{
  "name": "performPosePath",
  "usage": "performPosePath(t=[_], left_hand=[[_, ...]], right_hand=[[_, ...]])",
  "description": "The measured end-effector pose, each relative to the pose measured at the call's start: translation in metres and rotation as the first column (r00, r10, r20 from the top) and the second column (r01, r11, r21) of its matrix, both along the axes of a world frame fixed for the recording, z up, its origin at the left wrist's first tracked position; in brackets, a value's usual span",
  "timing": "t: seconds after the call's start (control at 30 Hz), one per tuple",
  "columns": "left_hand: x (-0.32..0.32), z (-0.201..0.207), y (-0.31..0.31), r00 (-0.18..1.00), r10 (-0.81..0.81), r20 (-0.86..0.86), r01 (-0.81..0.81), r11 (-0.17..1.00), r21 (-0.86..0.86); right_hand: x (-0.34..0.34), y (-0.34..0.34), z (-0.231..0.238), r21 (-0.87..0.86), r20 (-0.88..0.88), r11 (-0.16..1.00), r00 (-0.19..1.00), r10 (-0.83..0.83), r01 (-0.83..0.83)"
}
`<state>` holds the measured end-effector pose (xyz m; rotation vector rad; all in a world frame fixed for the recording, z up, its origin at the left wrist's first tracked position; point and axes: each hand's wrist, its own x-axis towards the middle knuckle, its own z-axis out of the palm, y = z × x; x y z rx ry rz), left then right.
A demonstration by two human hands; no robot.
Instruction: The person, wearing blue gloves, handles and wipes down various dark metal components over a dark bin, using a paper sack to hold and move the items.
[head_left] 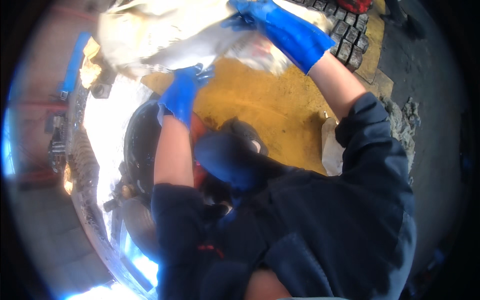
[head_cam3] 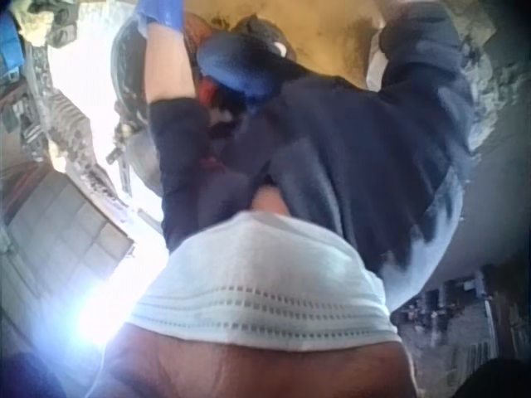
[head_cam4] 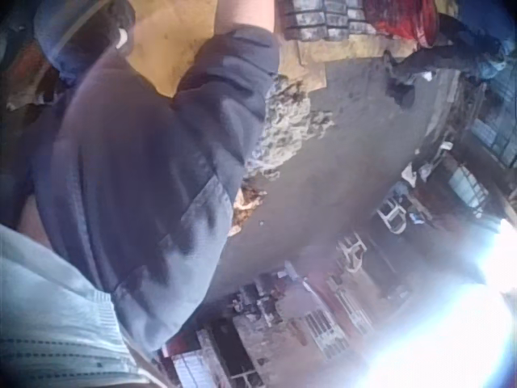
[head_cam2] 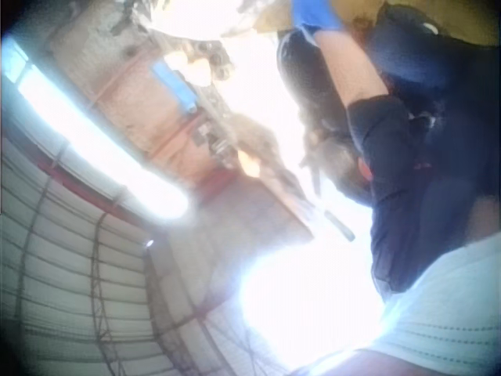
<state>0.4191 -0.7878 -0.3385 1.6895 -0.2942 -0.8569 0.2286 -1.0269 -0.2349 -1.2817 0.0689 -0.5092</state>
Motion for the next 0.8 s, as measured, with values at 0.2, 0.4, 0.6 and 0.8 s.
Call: performPosePath(t=[0.2,0.4,0.6,0.8], left_hand=[[0.028,-0.104,0.045,0.938,0.091,-0.334,-0.079,0.996,0.052],[0.050,-0.201,0.035,0.926,0.149,-0.346,-0.124,0.988,0.094],[0.113,-0.306,0.066,0.965,-0.244,0.093,0.212,0.941,0.263],[0.107,-0.350,0.049,0.872,-0.447,0.198,0.354,0.856,0.376]], right_hand=[[0.084,-0.004,-0.112,0.481,-0.462,0.871,0.874,0.153,0.101],[0.134,-0.025,-0.224,0.597,-0.479,0.794,0.845,0.238,0.115],[0.141,0.008,-0.226,0.426,-0.487,0.904,0.832,0.267,-0.041],[0.132,-0.015,-0.320,0.292,-0.680,0.956,0.708,0.192,0.021]])
